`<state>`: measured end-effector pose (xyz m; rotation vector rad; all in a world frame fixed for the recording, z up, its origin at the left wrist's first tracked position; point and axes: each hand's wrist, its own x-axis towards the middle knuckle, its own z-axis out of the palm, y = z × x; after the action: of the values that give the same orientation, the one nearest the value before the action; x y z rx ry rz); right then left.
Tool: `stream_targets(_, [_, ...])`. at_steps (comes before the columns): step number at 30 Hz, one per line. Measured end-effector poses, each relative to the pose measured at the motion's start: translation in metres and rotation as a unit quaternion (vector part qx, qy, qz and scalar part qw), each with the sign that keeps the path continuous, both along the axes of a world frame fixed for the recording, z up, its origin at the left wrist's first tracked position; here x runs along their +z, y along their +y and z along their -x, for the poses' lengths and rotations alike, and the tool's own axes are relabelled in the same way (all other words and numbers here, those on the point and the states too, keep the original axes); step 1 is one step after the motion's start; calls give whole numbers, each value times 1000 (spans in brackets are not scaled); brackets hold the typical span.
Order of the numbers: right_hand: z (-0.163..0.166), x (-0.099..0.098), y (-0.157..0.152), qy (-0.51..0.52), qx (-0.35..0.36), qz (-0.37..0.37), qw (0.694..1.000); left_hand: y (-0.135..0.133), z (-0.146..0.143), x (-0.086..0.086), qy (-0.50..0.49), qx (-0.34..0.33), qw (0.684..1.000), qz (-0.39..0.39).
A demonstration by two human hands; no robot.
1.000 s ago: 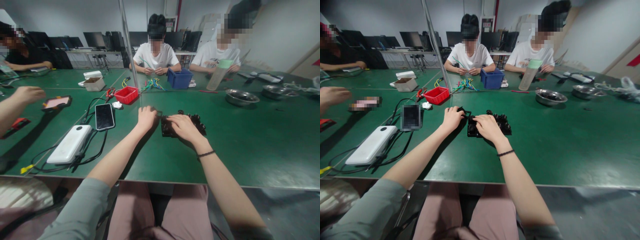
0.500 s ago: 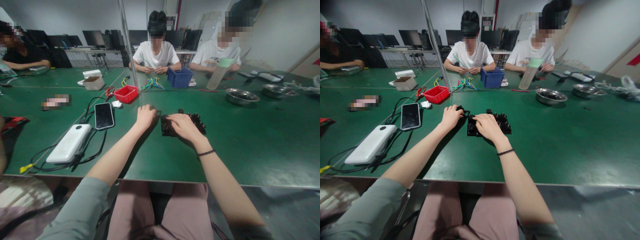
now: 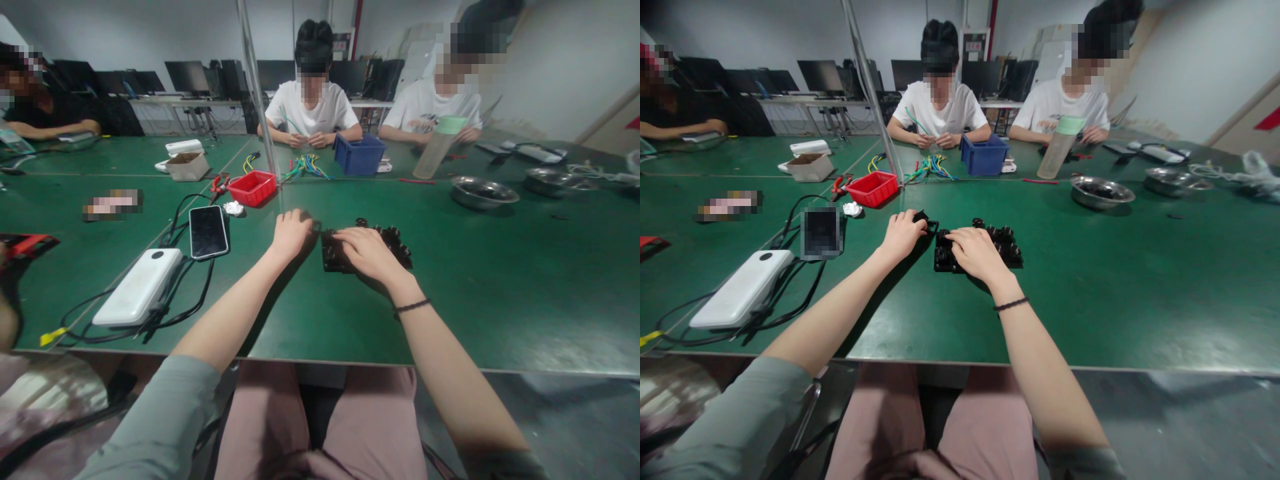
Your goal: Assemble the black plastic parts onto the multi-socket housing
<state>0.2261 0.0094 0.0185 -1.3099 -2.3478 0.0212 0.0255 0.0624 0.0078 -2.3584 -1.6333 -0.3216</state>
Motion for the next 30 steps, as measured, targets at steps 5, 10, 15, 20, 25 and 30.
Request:
stream_targets(5, [0,-1,1,3,1,7,1000,-3,-1,3,13,-15,1000,-2])
stream_targets(10, [-1,-1,1,4,3,8,1000,-4,-1,4,24,-21,999,-8])
stream_targets(15, [-1,-1,1,5,5,3,1000,-4,0,3,22,-21,999,-7])
stream_targets(20, [-2,0,0,6,3,-4,1000,-4,1,3,15,-25,1000,-6])
stream_targets(25, [-2,3,-2,8,-2,-10,1000,-3,3,1,-6,-24,1000,0])
stream_targets(30, [-1,6,-3,7,-4,-11,1000,-1,5,-2,-4,-21,1000,-6])
